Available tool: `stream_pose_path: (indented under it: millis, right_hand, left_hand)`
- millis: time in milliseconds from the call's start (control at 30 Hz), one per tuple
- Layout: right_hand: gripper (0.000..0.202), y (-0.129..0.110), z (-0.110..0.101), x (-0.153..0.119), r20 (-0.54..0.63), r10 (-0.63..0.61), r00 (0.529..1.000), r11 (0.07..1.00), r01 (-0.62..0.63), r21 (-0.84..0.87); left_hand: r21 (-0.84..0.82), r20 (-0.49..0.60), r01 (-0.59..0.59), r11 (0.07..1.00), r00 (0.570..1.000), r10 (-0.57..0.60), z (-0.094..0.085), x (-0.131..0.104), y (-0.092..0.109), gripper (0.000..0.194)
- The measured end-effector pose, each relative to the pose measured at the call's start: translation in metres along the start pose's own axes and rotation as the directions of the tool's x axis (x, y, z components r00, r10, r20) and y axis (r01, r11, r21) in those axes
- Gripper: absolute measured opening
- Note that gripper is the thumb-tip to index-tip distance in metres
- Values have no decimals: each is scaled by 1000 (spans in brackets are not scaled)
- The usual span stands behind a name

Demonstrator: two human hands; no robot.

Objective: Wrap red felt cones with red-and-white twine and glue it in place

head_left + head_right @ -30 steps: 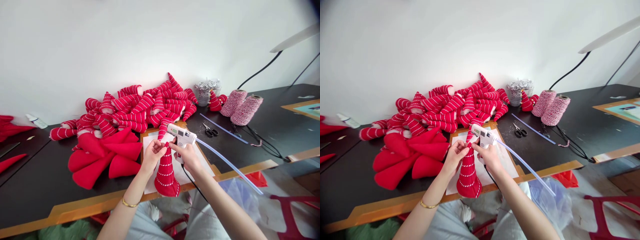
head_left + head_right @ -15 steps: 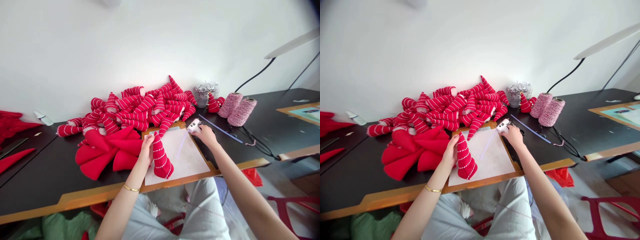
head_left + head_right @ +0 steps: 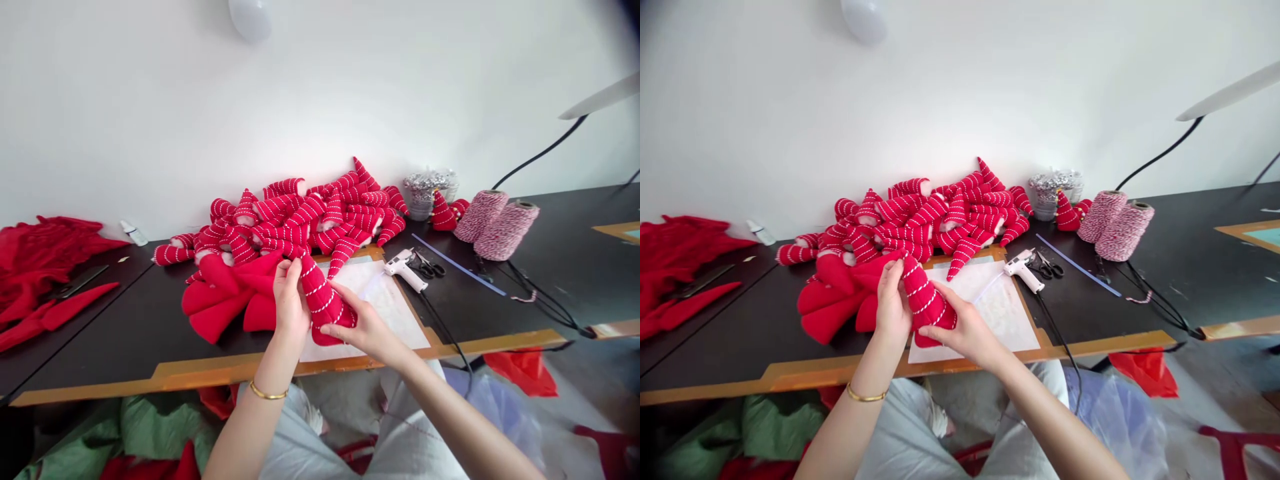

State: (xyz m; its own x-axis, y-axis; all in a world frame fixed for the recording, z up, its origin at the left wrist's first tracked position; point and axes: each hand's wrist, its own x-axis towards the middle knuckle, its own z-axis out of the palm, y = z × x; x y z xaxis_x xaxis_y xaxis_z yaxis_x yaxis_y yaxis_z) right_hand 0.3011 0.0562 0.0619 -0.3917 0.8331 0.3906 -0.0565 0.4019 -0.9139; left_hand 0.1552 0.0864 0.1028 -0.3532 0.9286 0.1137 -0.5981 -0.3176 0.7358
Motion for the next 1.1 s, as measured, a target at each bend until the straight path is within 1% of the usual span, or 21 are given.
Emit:
stream_pose_path:
  millis: [33,67,100,167,200,233,267,300,333,400,433,467,567,633,733,800,900,967,1000,1100]
  right_hand:
    - [77,1,3,1,-55,7,998,1000,-7,5]
    - [72,3,4,2,-113,12,994,1000,-13,-15]
    - [69,5,4,2,-168,4,986,998,-14,-55]
    - [63,8,1,1,-245,-44,969,987,4,-161]
    - [61,9,0,-1,-250,-68,966,980,17,-199]
    - [62,9,-2,-2,-228,-85,970,976,35,-214]
    - [63,8,-5,-5,-193,-96,977,977,56,-204]
    - [64,7,-7,-7,-164,-105,981,981,75,-177]
    - [60,5,-11,-9,-160,-116,980,985,92,-149]
    - [39,0,-18,-14,-217,-127,968,988,104,-113]
    - [29,-2,-22,-16,-248,-114,962,990,90,-105]
    - [26,-4,-25,-17,-258,-94,961,992,69,-103]
    - [25,-7,-29,-20,-199,-73,977,990,47,-132]
    - [20,-6,-27,-20,-196,-125,973,980,91,-175]
    - [16,-4,-24,-19,-199,-202,959,959,153,-240]
    - [16,-4,-23,-18,-156,-237,959,939,185,-290]
    - [17,-5,-24,-16,-31,-263,964,903,235,-360]
    - [16,-6,-25,-15,38,-276,960,885,270,-379]
    - [15,-7,-25,-15,54,-283,957,880,282,-382]
    - [13,-9,-25,-17,45,-313,949,875,306,-375]
  left_hand:
    - [16,16,20,1000,1000,-21,-1,-4,1,33]
    - [48,55,46,998,997,-48,-3,-8,1,38]
    - [98,109,73,992,991,-84,-6,-12,0,47]
    - [245,219,118,962,960,-174,-13,-21,-4,68]
    - [320,248,135,938,943,-220,-15,-25,-6,73]
    - [372,256,153,916,931,-259,-18,-29,-9,71]
    - [394,250,176,902,924,-289,-19,-32,-11,64]
    - [388,236,203,899,921,-310,-20,-34,-11,55]
    - [363,219,232,902,920,-325,-21,-35,-11,47]
    - [296,193,308,904,908,-373,-22,-36,-9,39]
    - [272,190,357,893,890,-414,-22,-36,-8,38]
    - [257,188,408,876,868,-459,-23,-37,-6,37]
    - [215,206,529,821,797,-567,-25,-39,-5,40]
    - [181,229,573,799,766,-601,-26,-42,-6,43]
    - [169,241,607,777,738,-630,-28,-45,-8,44]
    - [190,240,612,768,729,-641,-29,-46,-9,41]
    - [215,238,595,774,737,-633,-29,-46,-8,37]
    - [230,223,575,785,754,-618,-29,-46,-8,35]
    - [239,210,561,793,767,-606,-28,-45,-8,35]
    - [263,185,511,818,805,-563,-25,-45,-9,39]
